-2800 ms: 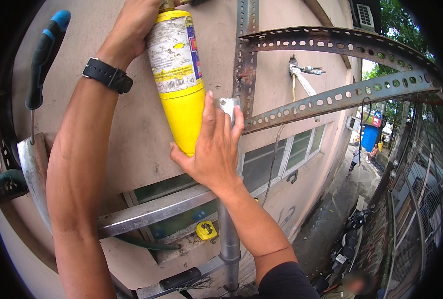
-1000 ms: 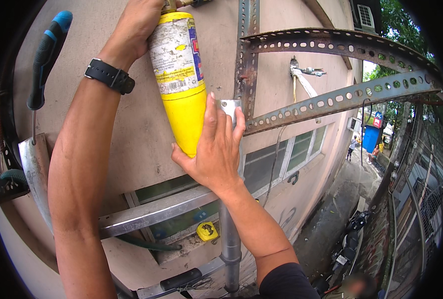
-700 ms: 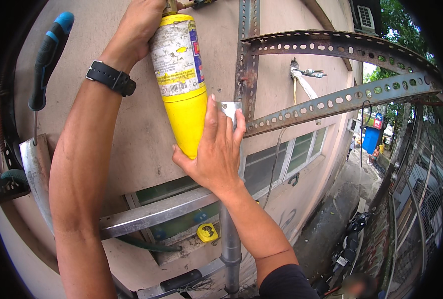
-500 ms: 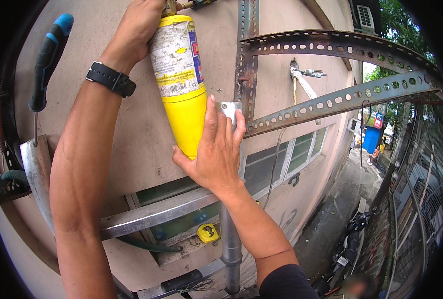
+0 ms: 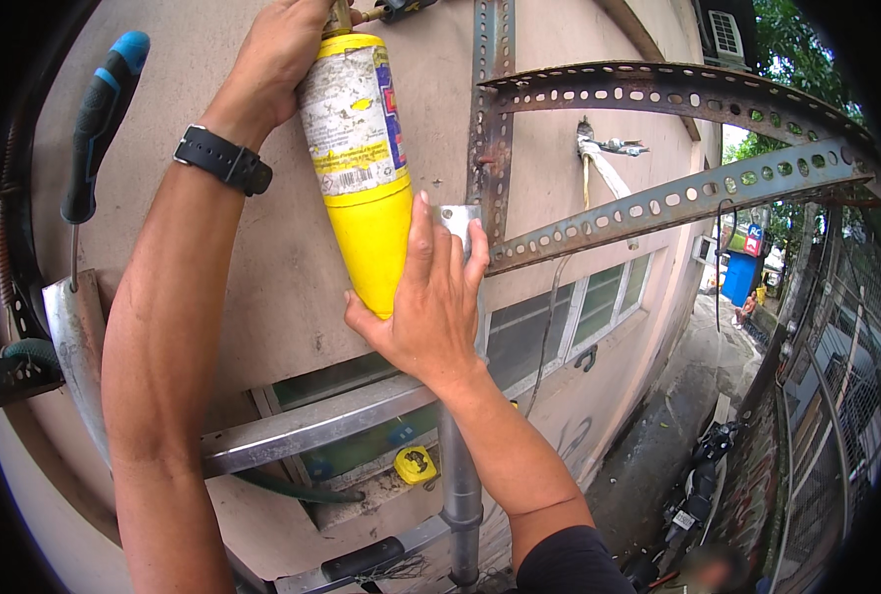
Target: The person uses a wrench to tighten bolts on a metal bracket attached to an exterior wall while standing on a ladder.
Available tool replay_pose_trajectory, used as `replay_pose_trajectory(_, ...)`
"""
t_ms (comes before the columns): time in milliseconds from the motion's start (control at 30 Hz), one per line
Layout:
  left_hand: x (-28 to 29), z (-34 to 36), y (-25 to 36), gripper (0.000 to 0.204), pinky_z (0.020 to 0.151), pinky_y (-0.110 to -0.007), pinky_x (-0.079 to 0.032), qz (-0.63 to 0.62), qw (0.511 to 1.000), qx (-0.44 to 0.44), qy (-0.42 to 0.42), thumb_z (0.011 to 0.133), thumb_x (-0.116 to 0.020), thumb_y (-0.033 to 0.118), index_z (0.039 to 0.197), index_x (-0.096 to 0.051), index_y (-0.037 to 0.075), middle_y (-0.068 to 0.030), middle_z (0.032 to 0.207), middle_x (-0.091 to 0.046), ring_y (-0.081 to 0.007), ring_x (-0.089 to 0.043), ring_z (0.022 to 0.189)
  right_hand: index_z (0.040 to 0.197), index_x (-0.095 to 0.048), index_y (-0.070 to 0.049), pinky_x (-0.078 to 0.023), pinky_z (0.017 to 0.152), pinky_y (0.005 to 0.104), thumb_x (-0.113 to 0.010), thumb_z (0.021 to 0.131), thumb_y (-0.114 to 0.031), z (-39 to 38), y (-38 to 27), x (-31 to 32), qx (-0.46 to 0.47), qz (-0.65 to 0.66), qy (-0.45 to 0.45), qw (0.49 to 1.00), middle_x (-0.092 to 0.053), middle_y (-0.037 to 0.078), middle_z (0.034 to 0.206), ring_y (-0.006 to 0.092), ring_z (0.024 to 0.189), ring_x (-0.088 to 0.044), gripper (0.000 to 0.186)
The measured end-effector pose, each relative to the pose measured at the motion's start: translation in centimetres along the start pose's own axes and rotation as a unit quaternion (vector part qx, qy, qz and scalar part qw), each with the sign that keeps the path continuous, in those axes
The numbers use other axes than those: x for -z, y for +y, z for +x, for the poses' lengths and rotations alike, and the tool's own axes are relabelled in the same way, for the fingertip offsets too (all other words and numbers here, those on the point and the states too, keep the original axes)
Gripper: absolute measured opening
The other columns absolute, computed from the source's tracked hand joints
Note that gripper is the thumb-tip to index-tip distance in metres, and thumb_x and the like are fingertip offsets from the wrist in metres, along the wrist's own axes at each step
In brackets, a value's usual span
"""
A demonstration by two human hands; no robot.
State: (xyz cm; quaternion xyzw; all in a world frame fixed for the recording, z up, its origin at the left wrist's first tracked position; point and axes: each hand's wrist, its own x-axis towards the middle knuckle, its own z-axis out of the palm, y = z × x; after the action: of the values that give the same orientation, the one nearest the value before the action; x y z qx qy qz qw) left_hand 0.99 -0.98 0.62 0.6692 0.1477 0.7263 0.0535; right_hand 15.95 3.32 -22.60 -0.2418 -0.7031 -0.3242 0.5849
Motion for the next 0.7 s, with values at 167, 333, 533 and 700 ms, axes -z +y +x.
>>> replay_pose_trajectory(167, -0.02, -0.17, 0.12, 0.037, 0.058, -0.031, -0.046, 0.008, 1.0, 0.014, 0.002, 0.106, -0.054, 0.033, 0.086, -0.062, 0.004, -0.0022, 0.072, -0.056, -0.0117, -0.05, 0.063, 0.158, -0.012, 0.004, -0.014, 0.119, 0.0636, -0.078, 0.073, -0.042, -0.07, 0.02, -0.05, 0.002, -0.001, 0.0, 1.0, -0.05, 0.026, 0.129, 0.0371, 0.121, -0.052, 0.118)
replay_pose_trajectory(333, -0.22, -0.32, 0.32, 0.036, 0.058, -0.031, -0.046, -0.004, 1.0, 0.009, -0.001, 0.107, -0.053, 0.034, 0.086, -0.061, 0.005, -0.0021, 0.072, -0.056, -0.0113, -0.05, 0.063, 0.159, -0.011, 0.003, -0.015, 0.118, 0.0653, -0.081, 0.073, -0.04, -0.03, -0.03, 0.1, 0.003, 0.007, 0.004, 1.0, -0.05, 0.024, 0.128, 0.0362, 0.119, -0.052, 0.119)
replay_pose_trajectory(533, -0.07, -0.28, 0.32, 0.035, 0.056, -0.03, -0.045, -0.024, 1.0, 0.006, -0.01, 0.107, -0.052, 0.031, 0.085, -0.061, 0.006, 0.0001, 0.069, -0.053, -0.0098, -0.047, 0.059, 0.159, -0.012, 0.003, -0.014, 0.118, 0.0653, -0.081, 0.072, -0.039, -0.01, -0.08, 0.07, 0.004, 0.013, 0.003, 1.0, -0.05, 0.025, 0.128, 0.0363, 0.12, -0.052, 0.119)
replay_pose_trajectory(700, -0.23, -0.5, 0.92, 0.032, 0.054, -0.03, -0.043, -0.047, 0.998, 0.045, -0.001, 0.104, -0.051, 0.027, 0.083, -0.06, 0.006, 0.0012, 0.066, -0.051, -0.0098, -0.044, 0.056, 0.159, -0.011, 0.002, -0.014, 0.119, 0.0652, -0.081, 0.072, -0.04, -0.11, 0.08, -0.06, 0.004, 0.011, 0.0, 1.0, -0.05, 0.025, 0.129, 0.0364, 0.121, -0.052, 0.119)
